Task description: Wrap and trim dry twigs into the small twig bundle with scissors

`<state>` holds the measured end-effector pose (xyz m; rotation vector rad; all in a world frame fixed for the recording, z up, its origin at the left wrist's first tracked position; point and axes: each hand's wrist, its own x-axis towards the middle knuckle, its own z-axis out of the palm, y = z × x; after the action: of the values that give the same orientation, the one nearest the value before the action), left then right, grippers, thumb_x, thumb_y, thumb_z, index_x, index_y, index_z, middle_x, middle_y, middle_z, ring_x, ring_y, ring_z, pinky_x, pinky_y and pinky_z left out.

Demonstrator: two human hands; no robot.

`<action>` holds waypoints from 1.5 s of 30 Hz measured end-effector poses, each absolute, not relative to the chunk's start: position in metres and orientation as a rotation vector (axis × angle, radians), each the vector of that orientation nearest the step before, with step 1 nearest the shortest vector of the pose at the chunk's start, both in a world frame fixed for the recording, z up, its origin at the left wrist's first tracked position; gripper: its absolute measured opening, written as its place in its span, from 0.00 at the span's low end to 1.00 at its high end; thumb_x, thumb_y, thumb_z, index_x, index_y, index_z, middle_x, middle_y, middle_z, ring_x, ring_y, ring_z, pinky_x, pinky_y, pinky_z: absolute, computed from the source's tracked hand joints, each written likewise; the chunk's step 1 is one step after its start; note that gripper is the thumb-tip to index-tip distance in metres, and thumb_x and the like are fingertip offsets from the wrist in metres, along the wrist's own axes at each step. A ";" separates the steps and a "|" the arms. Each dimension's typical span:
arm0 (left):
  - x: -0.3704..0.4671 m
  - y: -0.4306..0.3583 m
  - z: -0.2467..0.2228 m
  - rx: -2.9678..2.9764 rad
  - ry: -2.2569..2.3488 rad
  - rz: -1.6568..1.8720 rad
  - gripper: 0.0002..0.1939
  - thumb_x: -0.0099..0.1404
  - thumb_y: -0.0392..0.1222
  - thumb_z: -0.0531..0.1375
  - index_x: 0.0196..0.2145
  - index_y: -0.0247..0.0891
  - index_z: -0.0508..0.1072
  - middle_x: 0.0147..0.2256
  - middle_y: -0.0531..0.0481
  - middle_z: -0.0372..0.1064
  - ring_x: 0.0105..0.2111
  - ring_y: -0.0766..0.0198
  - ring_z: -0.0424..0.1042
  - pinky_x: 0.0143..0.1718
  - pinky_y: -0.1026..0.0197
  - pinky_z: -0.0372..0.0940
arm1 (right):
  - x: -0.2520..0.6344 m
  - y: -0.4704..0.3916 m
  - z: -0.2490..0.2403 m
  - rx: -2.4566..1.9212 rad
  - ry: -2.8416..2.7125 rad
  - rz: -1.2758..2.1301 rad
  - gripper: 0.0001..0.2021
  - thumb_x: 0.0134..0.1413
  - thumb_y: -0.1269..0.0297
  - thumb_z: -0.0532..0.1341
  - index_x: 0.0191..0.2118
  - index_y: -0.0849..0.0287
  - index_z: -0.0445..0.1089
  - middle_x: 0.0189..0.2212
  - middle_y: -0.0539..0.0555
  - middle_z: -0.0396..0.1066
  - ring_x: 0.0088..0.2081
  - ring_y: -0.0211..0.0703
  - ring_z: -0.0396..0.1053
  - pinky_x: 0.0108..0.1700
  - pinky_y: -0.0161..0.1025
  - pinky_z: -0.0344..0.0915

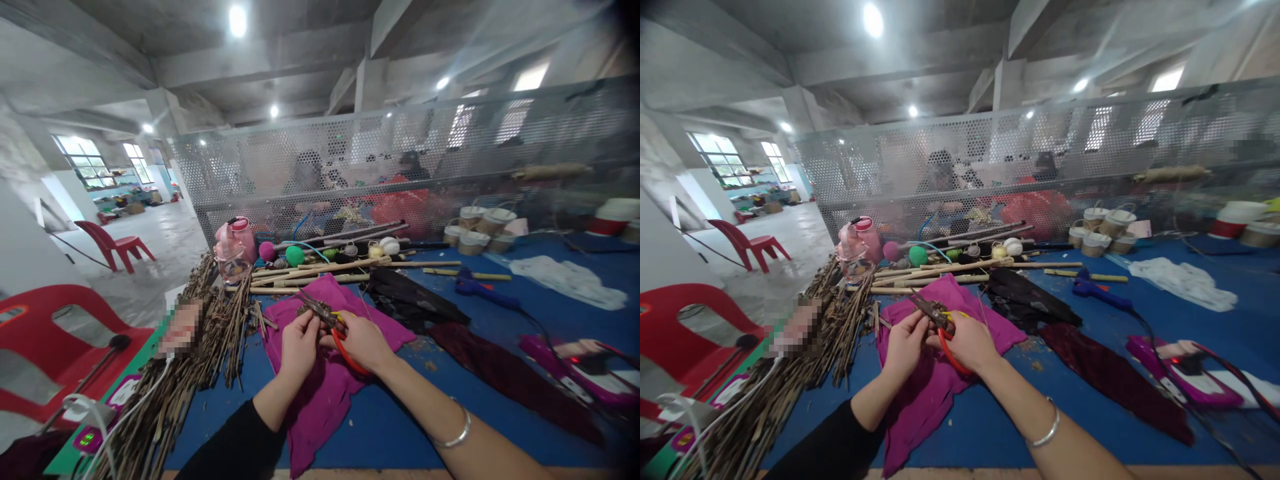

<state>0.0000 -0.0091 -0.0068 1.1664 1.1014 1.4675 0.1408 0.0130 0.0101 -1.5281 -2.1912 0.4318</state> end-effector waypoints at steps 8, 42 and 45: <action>0.000 -0.006 -0.012 1.179 1.143 1.473 0.13 0.56 0.46 0.56 0.34 0.34 0.72 0.27 0.48 0.70 0.24 0.66 0.68 0.23 0.68 0.62 | 0.140 0.014 0.011 -1.493 -2.206 0.369 0.21 0.40 0.50 0.62 0.39 0.56 0.65 0.33 0.53 0.70 0.35 0.45 0.68 0.31 0.35 0.55; 0.002 -0.009 -0.008 1.125 1.098 1.370 0.17 0.57 0.49 0.55 0.37 0.32 0.71 0.26 0.47 0.71 0.17 0.70 0.64 0.18 0.68 0.59 | 0.141 0.016 0.006 -1.497 -2.181 0.503 0.18 0.47 0.47 0.55 0.36 0.54 0.68 0.30 0.53 0.73 0.30 0.42 0.69 0.28 0.32 0.53; 0.002 -0.007 -0.010 1.130 1.108 1.375 0.17 0.57 0.50 0.55 0.36 0.33 0.71 0.27 0.47 0.71 0.17 0.70 0.64 0.18 0.68 0.59 | 0.141 0.016 0.005 -1.502 -2.194 0.487 0.18 0.46 0.47 0.56 0.37 0.55 0.67 0.31 0.53 0.72 0.31 0.42 0.69 0.28 0.32 0.53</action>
<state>0.0020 -0.0071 -0.0099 1.1302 1.1085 1.3747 0.1409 0.0159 0.0052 -1.5021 -2.1935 0.4874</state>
